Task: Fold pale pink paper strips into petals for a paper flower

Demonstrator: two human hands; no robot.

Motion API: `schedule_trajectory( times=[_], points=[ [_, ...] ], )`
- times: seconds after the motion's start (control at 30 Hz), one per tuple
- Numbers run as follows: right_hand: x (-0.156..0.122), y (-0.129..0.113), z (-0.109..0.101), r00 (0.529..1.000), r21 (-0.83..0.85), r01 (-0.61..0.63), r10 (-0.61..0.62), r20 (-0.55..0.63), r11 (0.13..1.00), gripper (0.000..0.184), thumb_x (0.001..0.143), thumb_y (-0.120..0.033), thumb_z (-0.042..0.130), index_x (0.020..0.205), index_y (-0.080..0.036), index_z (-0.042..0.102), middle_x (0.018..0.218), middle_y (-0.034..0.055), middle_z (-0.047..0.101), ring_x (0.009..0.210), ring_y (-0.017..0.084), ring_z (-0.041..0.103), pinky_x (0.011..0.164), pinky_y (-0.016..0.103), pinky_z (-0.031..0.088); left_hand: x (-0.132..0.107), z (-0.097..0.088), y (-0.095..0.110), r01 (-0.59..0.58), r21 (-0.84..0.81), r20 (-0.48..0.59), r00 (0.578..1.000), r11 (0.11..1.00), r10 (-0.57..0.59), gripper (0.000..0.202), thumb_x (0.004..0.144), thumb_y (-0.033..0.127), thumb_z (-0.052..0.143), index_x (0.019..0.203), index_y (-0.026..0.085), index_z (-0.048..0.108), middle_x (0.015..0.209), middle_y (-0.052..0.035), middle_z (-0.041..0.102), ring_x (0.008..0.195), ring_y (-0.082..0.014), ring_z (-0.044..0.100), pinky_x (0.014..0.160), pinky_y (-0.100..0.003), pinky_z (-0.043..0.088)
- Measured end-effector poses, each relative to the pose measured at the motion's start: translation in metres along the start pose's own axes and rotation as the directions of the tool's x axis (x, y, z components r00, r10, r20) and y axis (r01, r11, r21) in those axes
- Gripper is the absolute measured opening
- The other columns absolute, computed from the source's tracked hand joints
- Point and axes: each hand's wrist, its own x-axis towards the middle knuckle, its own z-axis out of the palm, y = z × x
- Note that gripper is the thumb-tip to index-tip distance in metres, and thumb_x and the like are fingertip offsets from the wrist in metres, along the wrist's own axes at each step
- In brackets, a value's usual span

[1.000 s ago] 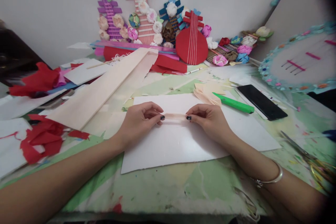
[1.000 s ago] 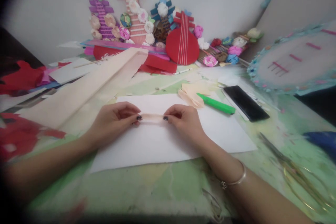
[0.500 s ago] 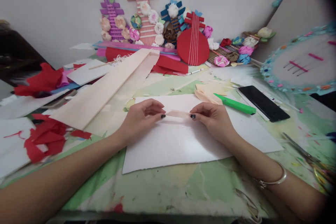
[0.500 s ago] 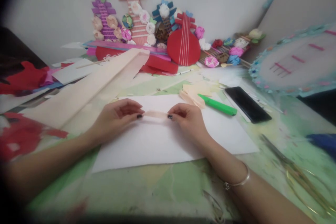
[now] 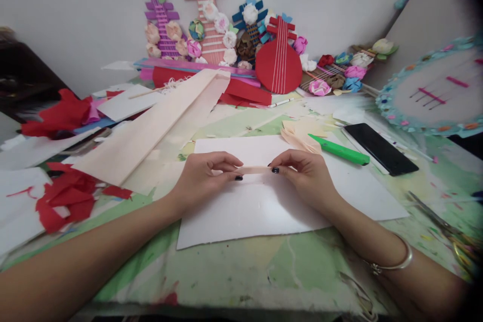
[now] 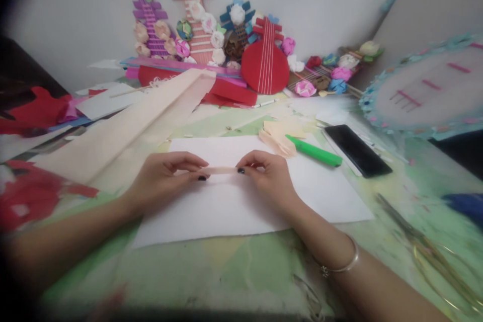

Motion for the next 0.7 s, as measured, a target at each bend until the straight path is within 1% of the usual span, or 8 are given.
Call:
schedule_trajectory(
  times=[0.13,0.2,0.3,0.37,0.43,0.5,0.6,0.7],
  points=[
    [0.003,0.005,0.0,0.997,-0.021,-0.054,0.052,-0.052,0.998,0.005,0.076,-0.022,0.064,0.076,-0.018,0.06,0.073,0.0003,0.063,0.063,0.012,0.057,0.057,0.026,0.044,0.009,-0.01,-0.006,-0.023,0.039,-0.018,1.0,0.999,0.024,0.024,0.082,0.024,0.056,0.104,0.019,0.063,0.091,-0.0054,0.073,0.089,-0.0209,0.068,0.079,-0.031,0.051],
    [0.005,0.007,-0.001,0.99,0.044,-0.114,0.117,-0.084,0.993,0.013,0.076,-0.026,0.065,0.08,-0.018,0.056,0.071,-0.0012,0.06,0.051,0.009,0.053,0.048,0.023,0.04,0.018,-0.02,-0.011,0.01,0.187,-0.057,0.998,0.982,0.0,0.027,0.08,0.027,0.057,0.106,0.02,0.06,0.096,-0.0059,0.071,0.09,-0.0222,0.067,0.079,-0.033,0.05],
    [0.008,0.009,-0.003,0.967,0.195,-0.212,0.234,-0.096,0.958,0.021,0.075,-0.029,0.066,0.087,-0.018,0.053,0.076,-0.0009,0.06,0.044,0.007,0.054,0.041,0.022,0.04,0.031,-0.039,-0.021,0.106,0.474,-0.069,0.994,0.874,-0.084,0.037,0.064,0.042,0.074,0.092,0.019,0.062,0.096,-0.0084,0.068,0.084,-0.0252,0.064,0.071,-0.032,0.048],
    [0.01,0.01,-0.004,0.961,0.291,-0.23,0.265,-0.086,0.929,0.027,0.072,-0.029,0.069,0.091,-0.018,0.053,0.094,0.0048,0.063,0.059,0.012,0.065,0.053,0.026,0.052,0.036,-0.049,-0.026,0.132,0.55,-0.011,0.989,0.825,-0.151,0.041,0.054,0.046,0.078,0.082,0.02,0.062,0.088,-0.0072,0.067,0.079,-0.025,0.063,0.065,-0.03,0.046],
    [0.01,0.012,-0.006,0.963,0.346,-0.223,0.262,-0.07,0.911,0.031,0.071,-0.028,0.07,0.096,-0.018,0.055,0.118,0.0104,0.059,0.078,0.017,0.07,0.072,0.032,0.057,0.036,-0.054,-0.03,0.123,0.554,0.058,0.981,0.824,-0.185,0.037,0.054,0.044,0.077,0.08,0.021,0.063,0.082,-0.0042,0.067,0.075,-0.0224,0.062,0.062,-0.027,0.045],
    [0.01,0.013,-0.006,0.965,0.339,-0.217,0.254,-0.068,0.915,0.033,0.072,-0.029,0.069,0.101,-0.019,0.056,0.133,0.0125,0.051,0.084,0.019,0.07,0.079,0.034,0.058,0.035,-0.055,-0.03,0.111,0.548,0.11,0.973,0.829,-0.204,0.03,0.056,0.039,0.075,0.078,0.022,0.064,0.075,-0.002,0.065,0.068,-0.0196,0.061,0.056,-0.024,0.043],
    [0.008,0.012,-0.007,0.965,0.249,-0.205,0.238,-0.111,0.947,0.032,0.075,-0.029,0.066,0.104,-0.019,0.056,0.137,0.0123,0.047,0.075,0.016,0.071,0.065,0.029,0.059,0.033,-0.052,-0.026,0.088,0.554,0.167,0.962,0.828,-0.214,0.019,0.059,0.035,0.071,0.072,0.022,0.064,0.066,-0.0004,0.062,0.059,-0.0168,0.057,0.05,-0.023,0.038],
    [0.006,0.008,-0.009,0.96,0.149,-0.194,0.219,-0.173,0.97,0.029,0.077,-0.027,0.063,0.104,-0.018,0.057,0.126,0.0118,0.056,0.064,0.013,0.069,0.051,0.024,0.054,0.034,-0.049,-0.021,0.103,0.549,0.181,0.954,0.829,-0.238,0.013,0.061,0.032,0.069,0.064,0.021,0.063,0.062,-0.0003,0.06,0.056,-0.0161,0.055,0.048,-0.023,0.037]
  ],
)
